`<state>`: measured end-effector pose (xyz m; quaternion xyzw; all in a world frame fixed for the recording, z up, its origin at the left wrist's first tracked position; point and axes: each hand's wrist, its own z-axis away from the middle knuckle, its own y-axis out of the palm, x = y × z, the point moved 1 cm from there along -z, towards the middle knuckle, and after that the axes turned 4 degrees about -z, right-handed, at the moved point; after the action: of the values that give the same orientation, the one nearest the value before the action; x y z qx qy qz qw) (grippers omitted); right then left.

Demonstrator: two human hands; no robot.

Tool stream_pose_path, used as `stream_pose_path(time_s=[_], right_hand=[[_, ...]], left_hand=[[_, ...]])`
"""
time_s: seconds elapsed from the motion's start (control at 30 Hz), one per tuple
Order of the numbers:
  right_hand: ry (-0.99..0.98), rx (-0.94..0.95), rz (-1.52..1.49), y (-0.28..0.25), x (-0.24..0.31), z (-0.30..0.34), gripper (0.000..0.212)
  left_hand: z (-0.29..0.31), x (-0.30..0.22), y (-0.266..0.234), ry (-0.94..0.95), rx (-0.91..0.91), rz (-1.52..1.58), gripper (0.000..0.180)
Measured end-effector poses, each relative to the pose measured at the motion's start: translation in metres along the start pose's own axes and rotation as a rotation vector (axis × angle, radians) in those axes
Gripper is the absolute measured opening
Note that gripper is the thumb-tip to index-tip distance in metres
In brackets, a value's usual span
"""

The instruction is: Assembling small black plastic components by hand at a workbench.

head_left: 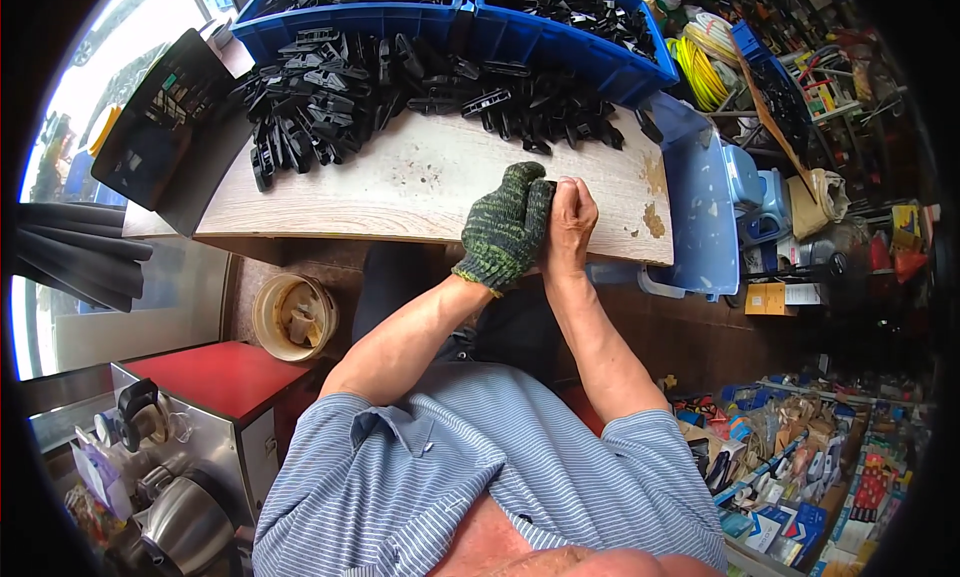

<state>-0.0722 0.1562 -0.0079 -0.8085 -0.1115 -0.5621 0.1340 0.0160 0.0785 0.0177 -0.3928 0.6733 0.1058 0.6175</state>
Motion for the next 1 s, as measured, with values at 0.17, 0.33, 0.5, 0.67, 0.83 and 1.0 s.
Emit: stream_pose_path(time_s=[0.17, 0.33, 0.5, 0.67, 0.83, 1.0], right_hand=[[0.191, -0.076, -0.076, 0.002, -0.005, 0.002, 0.028], [0.176, -0.065, -0.027, 0.004, -0.001, 0.004, 0.027], [0.040, -0.048, 0.037, 0.006, 0.005, 0.003, 0.027], [0.029, -0.056, 0.020, 0.000, -0.003, 0.000, 0.024], [0.226, -0.087, -0.164, 0.005, 0.029, 0.004, 0.031], [0.344, -0.102, -0.290, 0.003, 0.018, 0.008, 0.033]], left_hand=[[-0.007, 0.025, -0.005, 0.355, -0.029, -0.060, 0.025], [-0.011, 0.024, -0.014, 0.132, 0.000, 0.024, 0.025], [-0.013, 0.020, -0.022, 0.033, 0.045, 0.073, 0.022], [-0.007, 0.005, -0.002, 0.010, -0.028, -0.027, 0.023], [0.001, 0.007, 0.000, -0.039, -0.041, 0.067, 0.027], [0.000, 0.009, 0.004, 0.051, -0.108, 0.118, 0.027]])
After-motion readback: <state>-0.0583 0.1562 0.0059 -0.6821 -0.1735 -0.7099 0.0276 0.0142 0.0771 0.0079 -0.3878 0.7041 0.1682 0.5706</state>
